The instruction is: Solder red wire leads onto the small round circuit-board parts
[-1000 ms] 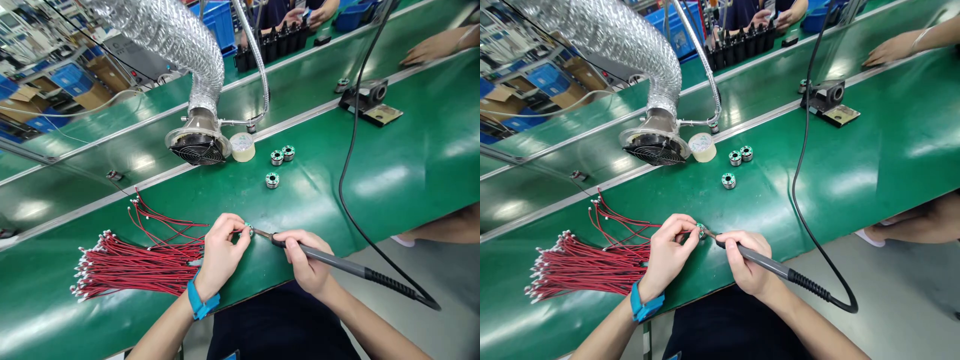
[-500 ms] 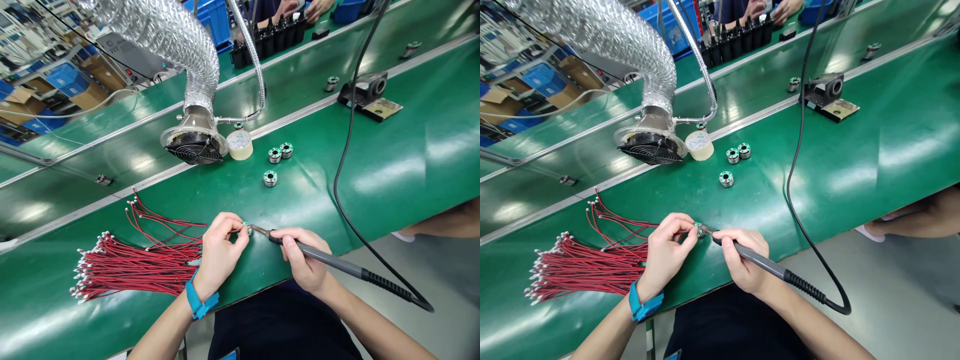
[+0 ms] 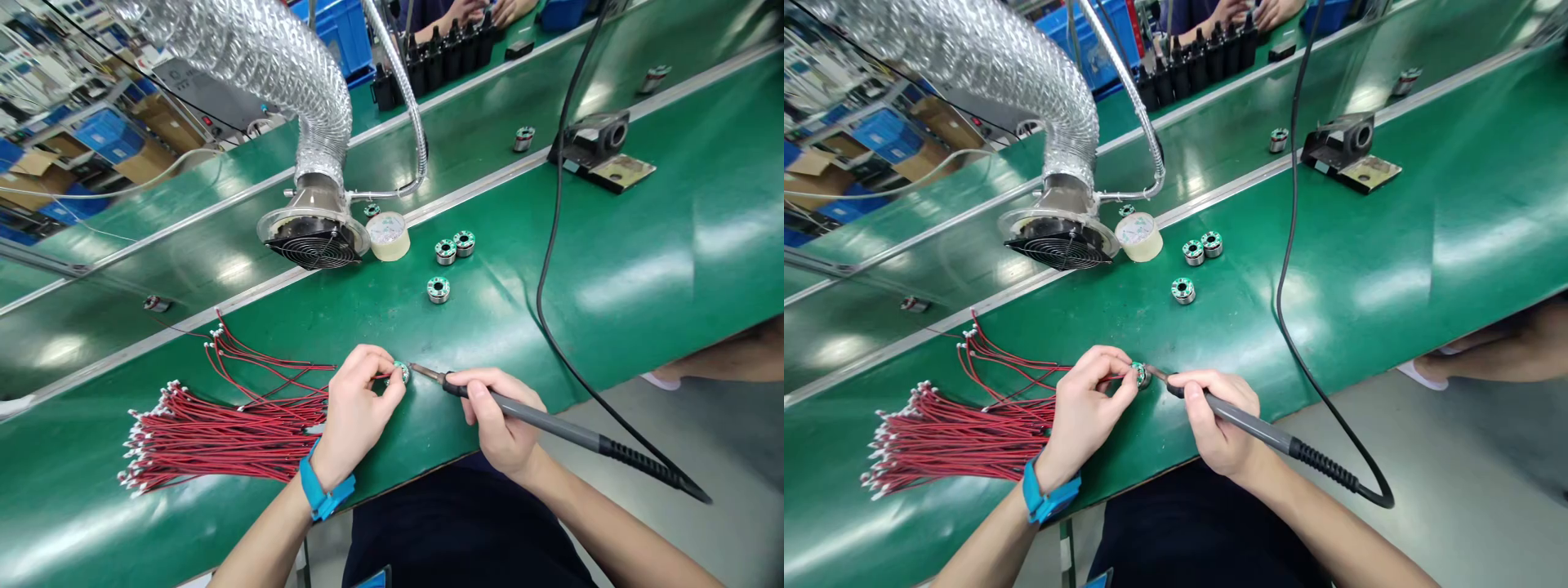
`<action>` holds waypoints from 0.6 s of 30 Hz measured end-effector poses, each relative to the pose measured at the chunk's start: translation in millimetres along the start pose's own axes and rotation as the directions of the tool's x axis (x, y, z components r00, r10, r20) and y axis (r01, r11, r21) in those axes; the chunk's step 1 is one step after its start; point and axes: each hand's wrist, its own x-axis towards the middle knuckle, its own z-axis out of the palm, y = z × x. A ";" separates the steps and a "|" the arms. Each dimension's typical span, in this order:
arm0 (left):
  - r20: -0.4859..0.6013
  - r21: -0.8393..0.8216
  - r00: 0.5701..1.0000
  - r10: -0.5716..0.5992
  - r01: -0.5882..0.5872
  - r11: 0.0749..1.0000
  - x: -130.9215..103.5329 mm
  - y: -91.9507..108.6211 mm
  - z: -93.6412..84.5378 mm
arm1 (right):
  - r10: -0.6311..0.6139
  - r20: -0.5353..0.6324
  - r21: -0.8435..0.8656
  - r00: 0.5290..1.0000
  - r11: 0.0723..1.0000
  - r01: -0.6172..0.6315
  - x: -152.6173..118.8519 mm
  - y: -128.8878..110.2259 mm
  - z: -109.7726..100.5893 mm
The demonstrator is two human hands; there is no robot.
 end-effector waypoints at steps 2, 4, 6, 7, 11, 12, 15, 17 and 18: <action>0.004 0.001 1.000 0.003 -0.003 1.000 0.9 0.9 -0.5 | 0.011 -0.007 0.011 1.000 1.000 -0.011 -0.9 0.9 -0.1; 0.006 0.007 1.000 0.008 -0.008 1.000 2.3 2.0 -0.9 | 0.012 -0.007 0.013 1.000 1.000 -0.012 -0.4 0.5 0.0; 0.012 0.017 1.000 0.012 -0.013 1.000 3.8 3.1 -1.2 | 0.008 -0.010 0.008 1.000 1.000 -0.008 0.7 -0.7 0.0; 0.015 0.022 1.000 0.016 -0.016 1.000 4.5 3.7 -1.4 | 0.005 -0.012 0.003 1.000 1.000 -0.005 1.2 -1.4 0.0; 0.019 0.038 0.999 0.030 -0.031 0.999 6.2 5.9 -1.8 | -0.002 -0.024 -0.022 1.000 1.000 0.001 2.0 -2.8 0.3; 0.019 0.043 0.999 0.032 -0.033 0.999 6.3 6.4 -1.8 | -0.001 -0.025 -0.024 1.000 1.000 0.000 1.9 -2.7 0.4; 0.019 0.053 0.999 0.031 -0.032 0.998 6.7 6.8 -1.7 | -0.004 -0.036 -0.019 0.999 1.000 0.003 1.1 -1.7 1.1; 0.023 0.056 0.999 0.030 -0.032 0.998 6.9 6.1 -1.6 | -0.002 -0.046 -0.015 0.999 1.000 0.002 0.4 -0.9 1.7; 0.025 0.059 0.999 0.031 -0.032 0.998 6.8 5.5 -1.7 | 0.001 -0.053 -0.014 0.999 1.000 -0.002 0.0 -0.5 1.9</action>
